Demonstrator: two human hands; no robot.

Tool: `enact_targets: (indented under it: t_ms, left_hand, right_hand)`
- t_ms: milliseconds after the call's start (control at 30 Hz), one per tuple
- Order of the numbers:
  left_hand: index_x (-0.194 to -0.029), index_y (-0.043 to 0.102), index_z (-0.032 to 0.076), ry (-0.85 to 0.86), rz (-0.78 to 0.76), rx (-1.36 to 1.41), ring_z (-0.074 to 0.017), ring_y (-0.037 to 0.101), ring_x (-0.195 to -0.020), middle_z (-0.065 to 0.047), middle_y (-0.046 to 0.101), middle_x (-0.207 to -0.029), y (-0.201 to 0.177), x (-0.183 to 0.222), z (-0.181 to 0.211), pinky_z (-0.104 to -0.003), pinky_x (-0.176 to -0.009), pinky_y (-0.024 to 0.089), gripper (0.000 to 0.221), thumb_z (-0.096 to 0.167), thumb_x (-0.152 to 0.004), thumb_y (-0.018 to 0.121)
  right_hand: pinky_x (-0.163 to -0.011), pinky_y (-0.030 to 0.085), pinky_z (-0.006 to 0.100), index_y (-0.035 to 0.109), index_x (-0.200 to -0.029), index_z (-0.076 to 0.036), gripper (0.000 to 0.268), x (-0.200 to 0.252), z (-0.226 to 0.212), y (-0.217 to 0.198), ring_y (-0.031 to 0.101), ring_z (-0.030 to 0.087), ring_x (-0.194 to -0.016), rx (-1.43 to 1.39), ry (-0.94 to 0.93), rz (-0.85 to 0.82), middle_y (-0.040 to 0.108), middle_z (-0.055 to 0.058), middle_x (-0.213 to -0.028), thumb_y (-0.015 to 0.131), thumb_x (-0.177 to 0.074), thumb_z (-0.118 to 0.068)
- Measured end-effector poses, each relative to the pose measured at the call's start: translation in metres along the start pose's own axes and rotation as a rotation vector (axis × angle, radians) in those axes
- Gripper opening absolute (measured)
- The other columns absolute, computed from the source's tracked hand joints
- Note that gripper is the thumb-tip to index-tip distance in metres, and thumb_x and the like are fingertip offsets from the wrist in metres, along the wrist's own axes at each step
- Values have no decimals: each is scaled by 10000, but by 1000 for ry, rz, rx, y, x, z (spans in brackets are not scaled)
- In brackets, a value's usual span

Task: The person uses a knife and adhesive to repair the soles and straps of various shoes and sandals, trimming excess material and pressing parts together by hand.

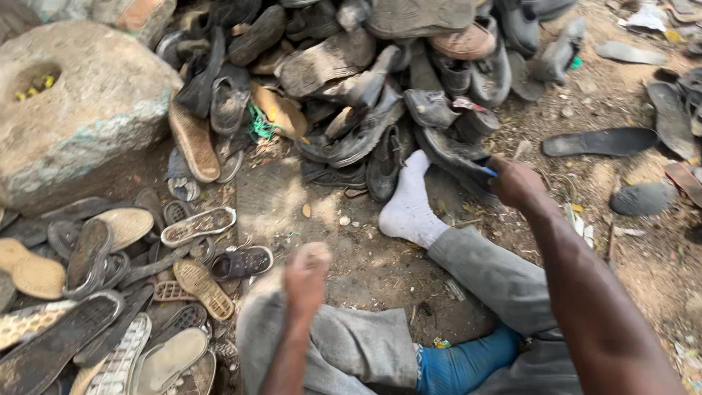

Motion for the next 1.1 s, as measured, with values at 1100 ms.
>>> enact_targets:
  t_ms: [1100]
  left_hand:
    - [-929, 748, 4, 407, -301, -868, -381, 566, -1058, -207, 624, -1069, 38, 30, 12, -584, -952, 378, 601, 602, -873, 742]
  right_hand:
    - [-455, 380, 280, 677, -993, -42, 287, 247, -94, 119, 488, 80, -503, -1117, 335, -55, 538, -24, -623, 589, -1011, -315]
Point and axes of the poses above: each hand's wrist, its own x-axis away from the middle knuckle, its own y-axis out of the palm, z = x × y, the point moved 1 cm from there along -x, towards the middle knuckle
